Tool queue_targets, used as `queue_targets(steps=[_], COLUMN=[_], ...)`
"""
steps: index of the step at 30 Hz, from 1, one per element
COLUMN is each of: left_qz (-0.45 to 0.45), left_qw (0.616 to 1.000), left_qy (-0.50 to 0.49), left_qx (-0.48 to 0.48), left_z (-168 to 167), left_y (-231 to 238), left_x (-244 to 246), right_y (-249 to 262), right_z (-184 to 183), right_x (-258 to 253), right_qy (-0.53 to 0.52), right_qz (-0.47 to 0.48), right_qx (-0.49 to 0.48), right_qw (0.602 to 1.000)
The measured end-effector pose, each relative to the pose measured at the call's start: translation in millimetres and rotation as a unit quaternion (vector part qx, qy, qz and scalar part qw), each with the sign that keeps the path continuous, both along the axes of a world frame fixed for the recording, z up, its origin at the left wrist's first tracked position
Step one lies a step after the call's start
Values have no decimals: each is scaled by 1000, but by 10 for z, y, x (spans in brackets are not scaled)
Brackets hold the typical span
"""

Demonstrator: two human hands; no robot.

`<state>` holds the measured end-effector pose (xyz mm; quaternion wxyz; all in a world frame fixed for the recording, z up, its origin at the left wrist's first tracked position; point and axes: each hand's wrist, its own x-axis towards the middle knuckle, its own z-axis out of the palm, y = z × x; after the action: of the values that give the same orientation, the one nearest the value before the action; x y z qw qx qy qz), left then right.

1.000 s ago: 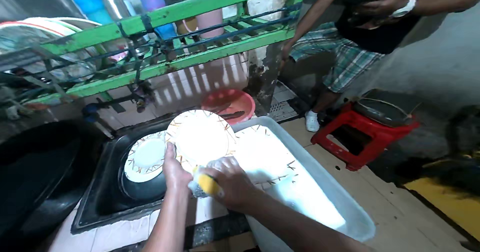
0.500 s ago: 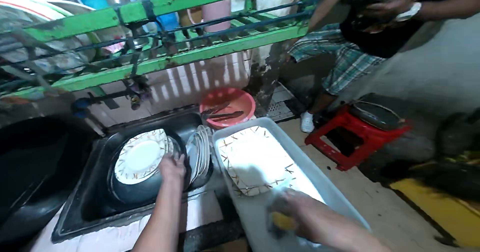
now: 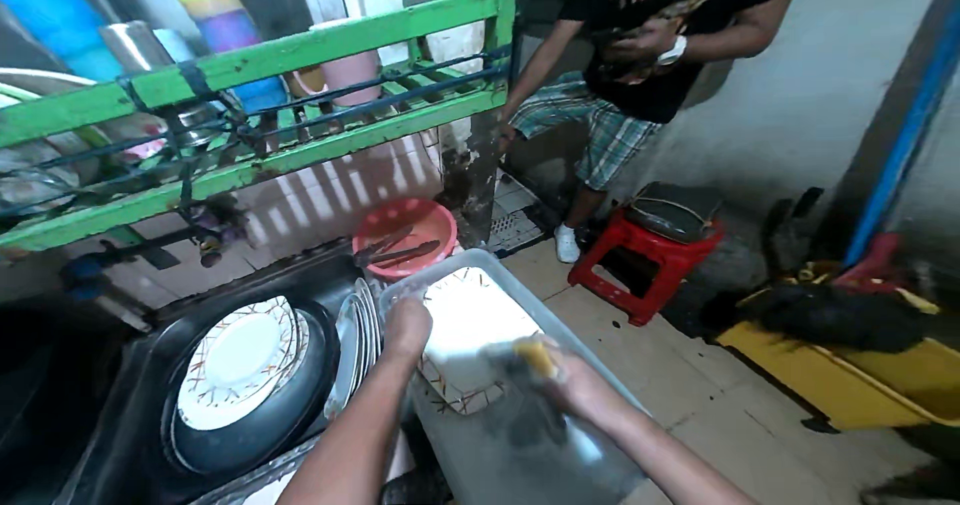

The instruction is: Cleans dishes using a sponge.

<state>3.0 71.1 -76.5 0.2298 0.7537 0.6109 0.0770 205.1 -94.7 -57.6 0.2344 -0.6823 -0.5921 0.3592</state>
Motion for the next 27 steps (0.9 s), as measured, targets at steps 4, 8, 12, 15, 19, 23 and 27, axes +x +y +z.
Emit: queue_targets(steps=[4,8,12,15,19,23,27], left_qz=[81,211,247,213,239,260,222], left_qw=[968,762,670,709,708,689,751], left_qy=[-235,-587,-667,-633,-635,-661,-609], left_qx=[-38,-177,-214,-226,-195,-144,-121], left_z=[199,283,273,353,466,543,608], left_y=[-38,-263,-669,-783,-821,-820,-907], left_x=[-115,-177,-95,-137,-211,-385,-461], right_y=[375,554,721,844,886,832,1049], right_z=[-29,-27,-84,-90,143,38,-152], right_x=[24,-87,-133,-383,-919,-932,-675], right_qy=[-108,-127,-46,-24,1,12,-9], right_qz=[-67,-23,-90,-123,0,97,-83], right_qx=[-39,-110,-74,25,84,137,139], right_qw=[991,985,992,992,996,986,987])
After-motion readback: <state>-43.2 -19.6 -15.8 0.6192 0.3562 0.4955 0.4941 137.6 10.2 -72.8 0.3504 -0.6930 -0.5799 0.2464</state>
